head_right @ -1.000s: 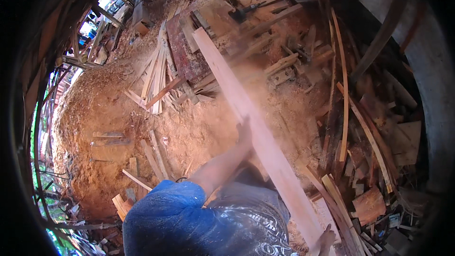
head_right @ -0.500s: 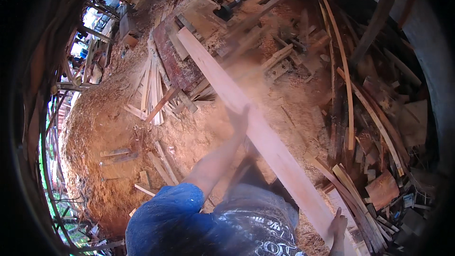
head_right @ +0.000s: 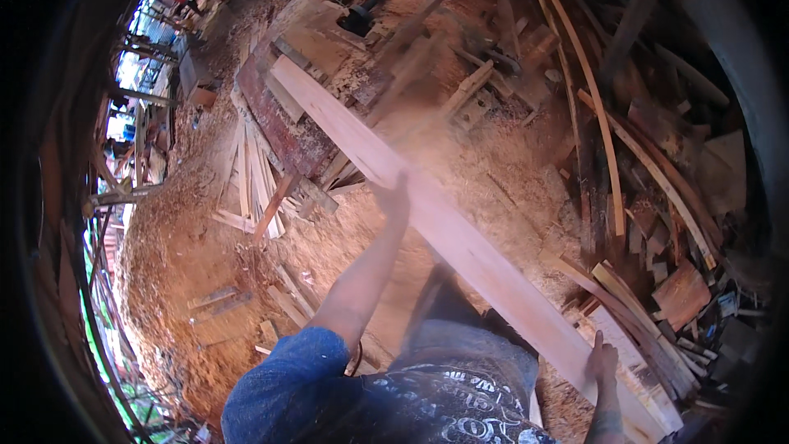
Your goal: The person pushes long wooden boards through a table saw and then stacks them onto a workbench.
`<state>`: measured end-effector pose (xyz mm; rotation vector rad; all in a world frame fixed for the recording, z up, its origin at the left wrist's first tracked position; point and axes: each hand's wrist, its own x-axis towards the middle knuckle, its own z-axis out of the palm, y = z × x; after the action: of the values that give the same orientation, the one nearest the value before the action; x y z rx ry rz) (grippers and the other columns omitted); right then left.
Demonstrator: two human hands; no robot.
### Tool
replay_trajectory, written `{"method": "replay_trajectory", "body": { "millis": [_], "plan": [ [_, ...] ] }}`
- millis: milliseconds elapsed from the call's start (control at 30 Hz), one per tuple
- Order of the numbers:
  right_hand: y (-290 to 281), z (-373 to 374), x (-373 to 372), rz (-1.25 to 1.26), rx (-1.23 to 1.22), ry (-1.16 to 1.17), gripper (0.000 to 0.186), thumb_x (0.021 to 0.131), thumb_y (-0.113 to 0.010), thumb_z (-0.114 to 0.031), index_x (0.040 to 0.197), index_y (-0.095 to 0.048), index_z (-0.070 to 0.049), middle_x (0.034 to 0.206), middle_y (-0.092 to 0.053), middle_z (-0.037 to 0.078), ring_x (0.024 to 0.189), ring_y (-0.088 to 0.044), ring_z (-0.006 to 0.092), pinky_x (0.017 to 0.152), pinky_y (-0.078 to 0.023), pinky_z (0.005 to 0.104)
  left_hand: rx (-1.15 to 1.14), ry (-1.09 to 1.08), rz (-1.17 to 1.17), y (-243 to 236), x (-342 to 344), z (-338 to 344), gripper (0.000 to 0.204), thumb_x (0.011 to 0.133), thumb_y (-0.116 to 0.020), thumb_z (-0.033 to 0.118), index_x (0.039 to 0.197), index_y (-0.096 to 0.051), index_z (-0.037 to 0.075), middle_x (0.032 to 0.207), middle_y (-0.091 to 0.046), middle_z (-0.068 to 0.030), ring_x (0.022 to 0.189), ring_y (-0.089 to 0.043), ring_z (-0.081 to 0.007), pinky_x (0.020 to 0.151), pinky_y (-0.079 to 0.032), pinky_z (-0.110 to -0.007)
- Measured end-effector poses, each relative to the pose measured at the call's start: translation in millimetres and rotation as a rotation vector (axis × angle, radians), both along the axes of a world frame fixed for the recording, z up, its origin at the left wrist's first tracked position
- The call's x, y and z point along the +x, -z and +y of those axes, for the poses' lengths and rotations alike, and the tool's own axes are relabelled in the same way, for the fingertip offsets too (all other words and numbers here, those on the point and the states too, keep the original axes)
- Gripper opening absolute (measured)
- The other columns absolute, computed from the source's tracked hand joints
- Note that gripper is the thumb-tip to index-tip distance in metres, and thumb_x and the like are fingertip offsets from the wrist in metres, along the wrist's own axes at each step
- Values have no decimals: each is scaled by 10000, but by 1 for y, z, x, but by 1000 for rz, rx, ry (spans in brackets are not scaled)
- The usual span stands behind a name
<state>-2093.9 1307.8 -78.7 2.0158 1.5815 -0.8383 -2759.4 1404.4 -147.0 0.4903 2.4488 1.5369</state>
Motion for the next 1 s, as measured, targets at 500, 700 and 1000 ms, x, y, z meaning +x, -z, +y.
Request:
{"method": "replay_trajectory", "body": {
  "millis": [500, 700, 1000],
  "plan": [
    [10, 30, -105, 87, -64, -147, 738, 1038, -293, -524, 1029, -674, 108, 1018, -628, 392, 1001, -570, 529, 921, -412, 573, -108, -5, -31, 2, -93, 36, 1099, 847, -767, 406, 1530, -75, -109, 1560, -253, -311, 1443, -309, -383, 1189, -263, -403],
    [13, 53, -182, 104, -47, -55, 734, 1038, -293, -525, 989, -682, 96, 999, -636, 385, 982, -585, 528, 894, -429, 570, -163, -14, -56, 7, -157, 59, 1126, 840, -757, 452, 1527, -68, -115, 1570, -212, -330, 1467, -259, -406, 1204, -224, -418],
    [40, 78, -301, 154, -33, 58, 800, 1013, -327, -585, 920, -679, 127, 951, -643, 387, 956, -633, 504, 844, -468, 546, -290, -38, -16, 14, -288, 88, 1139, 829, -742, 517, 1546, -66, -54, 1535, -281, -313, 1404, -339, -450, 1162, -302, -492]
  ]
}}
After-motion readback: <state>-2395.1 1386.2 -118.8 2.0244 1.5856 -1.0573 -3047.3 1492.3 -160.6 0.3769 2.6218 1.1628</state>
